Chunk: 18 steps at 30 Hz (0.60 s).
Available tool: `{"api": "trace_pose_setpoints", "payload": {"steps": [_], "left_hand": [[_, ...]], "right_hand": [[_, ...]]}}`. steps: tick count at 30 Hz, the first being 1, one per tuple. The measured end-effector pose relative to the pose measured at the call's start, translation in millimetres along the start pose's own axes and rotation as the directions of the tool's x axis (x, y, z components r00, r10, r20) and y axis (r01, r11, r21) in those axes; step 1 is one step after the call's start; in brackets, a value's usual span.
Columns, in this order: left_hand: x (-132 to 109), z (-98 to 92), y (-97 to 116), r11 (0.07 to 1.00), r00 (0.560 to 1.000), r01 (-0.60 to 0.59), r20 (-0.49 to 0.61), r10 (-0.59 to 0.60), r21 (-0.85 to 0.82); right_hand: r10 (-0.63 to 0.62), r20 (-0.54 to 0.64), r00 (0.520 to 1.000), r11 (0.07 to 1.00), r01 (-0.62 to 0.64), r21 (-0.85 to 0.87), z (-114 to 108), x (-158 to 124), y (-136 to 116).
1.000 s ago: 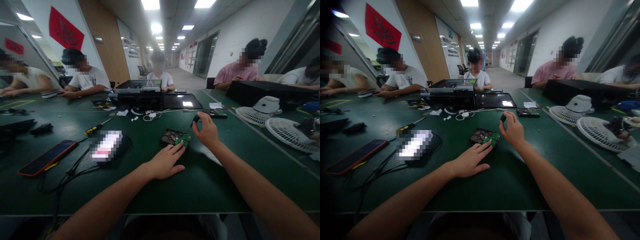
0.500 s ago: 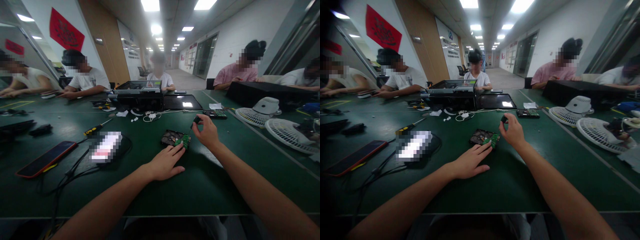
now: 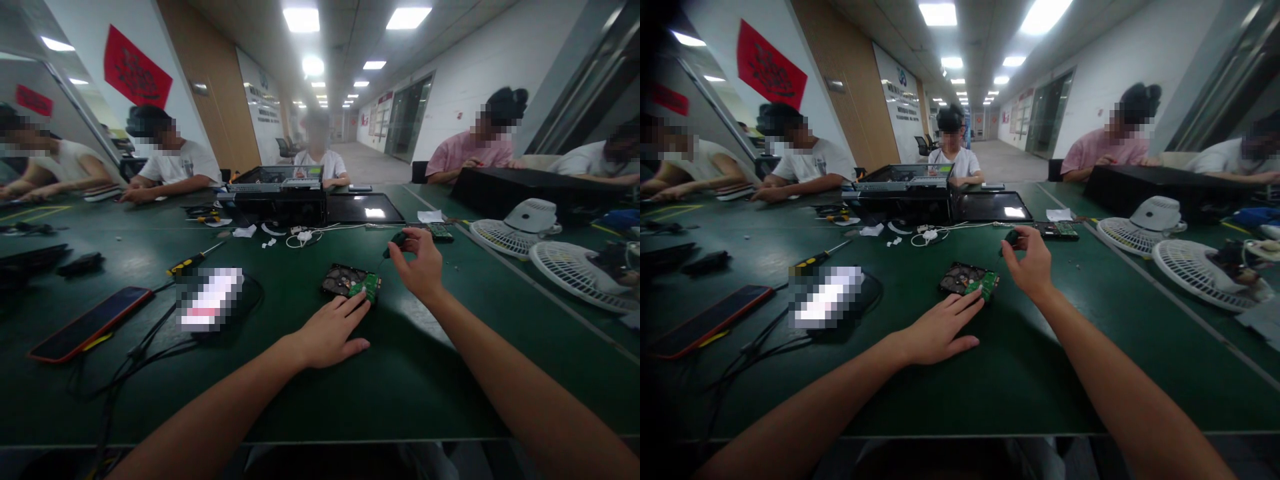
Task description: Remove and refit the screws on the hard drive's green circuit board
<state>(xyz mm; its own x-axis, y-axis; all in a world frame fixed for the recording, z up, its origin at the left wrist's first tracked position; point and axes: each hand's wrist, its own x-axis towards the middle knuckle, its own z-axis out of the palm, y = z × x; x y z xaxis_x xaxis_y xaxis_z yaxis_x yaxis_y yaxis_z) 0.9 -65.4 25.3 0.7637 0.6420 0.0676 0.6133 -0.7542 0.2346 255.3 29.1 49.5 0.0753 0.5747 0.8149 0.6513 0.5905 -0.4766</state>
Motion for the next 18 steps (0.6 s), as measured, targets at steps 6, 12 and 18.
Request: {"api": "trace_pose_setpoints", "payload": {"steps": [6, 12, 18], "left_hand": [[-2.3, 1.1, -1.9, 0.999, 1.000, 0.013, -0.011, -0.014, -0.044], [-1.8, 0.5, 0.5, 0.999, 1.000, 0.018, -0.004, -0.018, -0.030], [-1.6, -3.0, 3.5, 0.999, 1.000, 0.014, -0.006, -0.015, -0.039]], "right_hand": [[0.033, -0.108, 0.994, 0.961, -0.062, -0.270, -33.2, 29.2, 43.7], [0.548, -0.151, 0.822, 0.568, -0.499, -0.654, -100.7, 40.7, 115.4], [0.753, 0.055, 0.656, 0.437, -0.436, -0.787, -129.7, 30.2, 156.3]]}}
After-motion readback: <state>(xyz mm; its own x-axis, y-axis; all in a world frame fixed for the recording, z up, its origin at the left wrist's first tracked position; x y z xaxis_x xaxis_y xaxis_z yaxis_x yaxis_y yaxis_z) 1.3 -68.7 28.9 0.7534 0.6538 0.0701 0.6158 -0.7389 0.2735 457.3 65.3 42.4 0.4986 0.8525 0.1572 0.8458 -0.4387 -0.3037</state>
